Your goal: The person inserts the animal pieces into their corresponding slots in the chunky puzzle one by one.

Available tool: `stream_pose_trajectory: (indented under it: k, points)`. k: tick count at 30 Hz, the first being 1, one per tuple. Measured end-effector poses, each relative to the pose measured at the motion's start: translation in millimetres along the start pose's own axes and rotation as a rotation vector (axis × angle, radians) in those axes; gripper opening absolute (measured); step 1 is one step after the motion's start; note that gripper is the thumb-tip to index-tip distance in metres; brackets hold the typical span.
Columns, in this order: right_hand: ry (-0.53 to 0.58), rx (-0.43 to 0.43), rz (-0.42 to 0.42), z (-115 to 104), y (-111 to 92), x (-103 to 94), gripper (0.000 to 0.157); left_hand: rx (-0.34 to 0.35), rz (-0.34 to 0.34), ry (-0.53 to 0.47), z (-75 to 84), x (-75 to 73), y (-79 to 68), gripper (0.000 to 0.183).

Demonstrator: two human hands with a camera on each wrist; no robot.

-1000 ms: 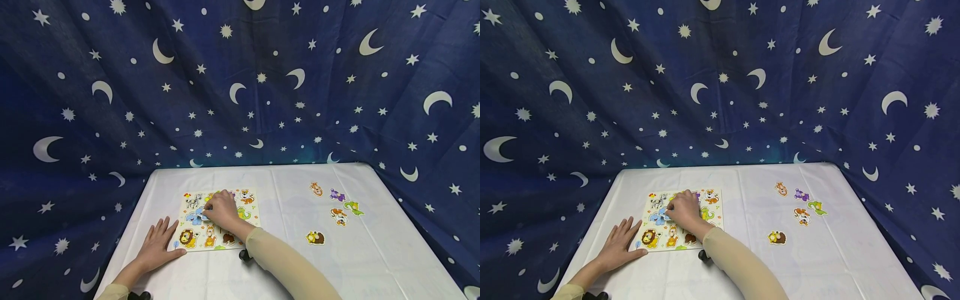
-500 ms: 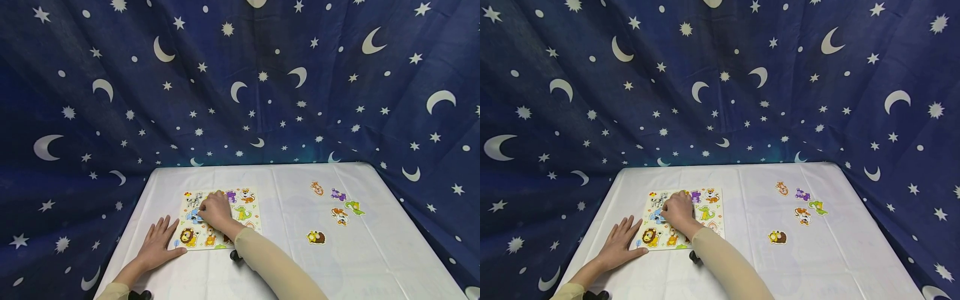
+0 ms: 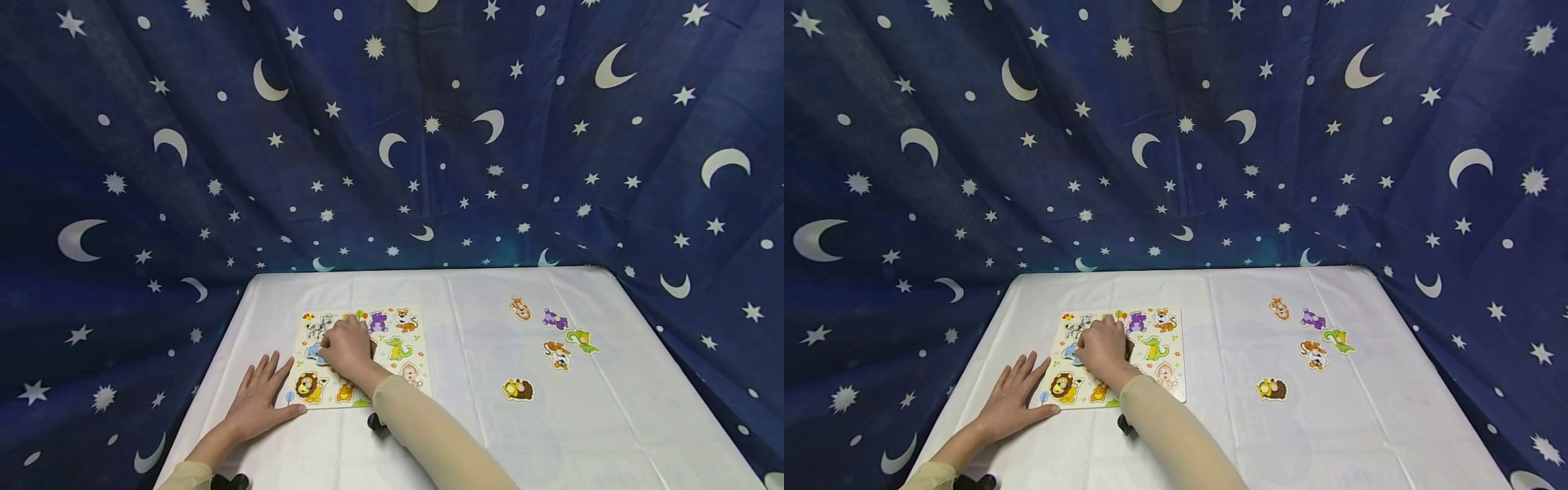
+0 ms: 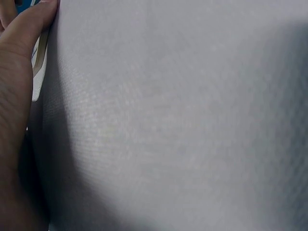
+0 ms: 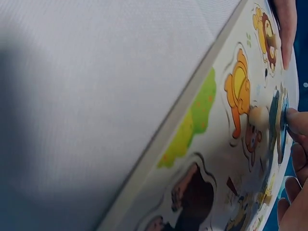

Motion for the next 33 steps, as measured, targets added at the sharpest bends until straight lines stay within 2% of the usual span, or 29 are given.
stream_pose_trajectory:
  k: [13,33]
  points:
    - [0.012,0.030,0.013,-2.7,-3.0,9.1,0.013,0.006,0.005,-0.005,0.5,0.0,-0.8,0.107]
    - [-0.002,0.047,0.003,-5.6,-3.6,8.5,0.011,0.001,0.003,0.018,0.5,-0.6,-0.8,0.107]
Point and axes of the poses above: each hand's wrist, its own y-axis towards the middle knuckle, its own x-axis out of the palm, z = x × y, the point moved 1 cm from there along y, towards the middle knuckle, and after that the axes turned 8 degrees about x, right-handed, at the moved point
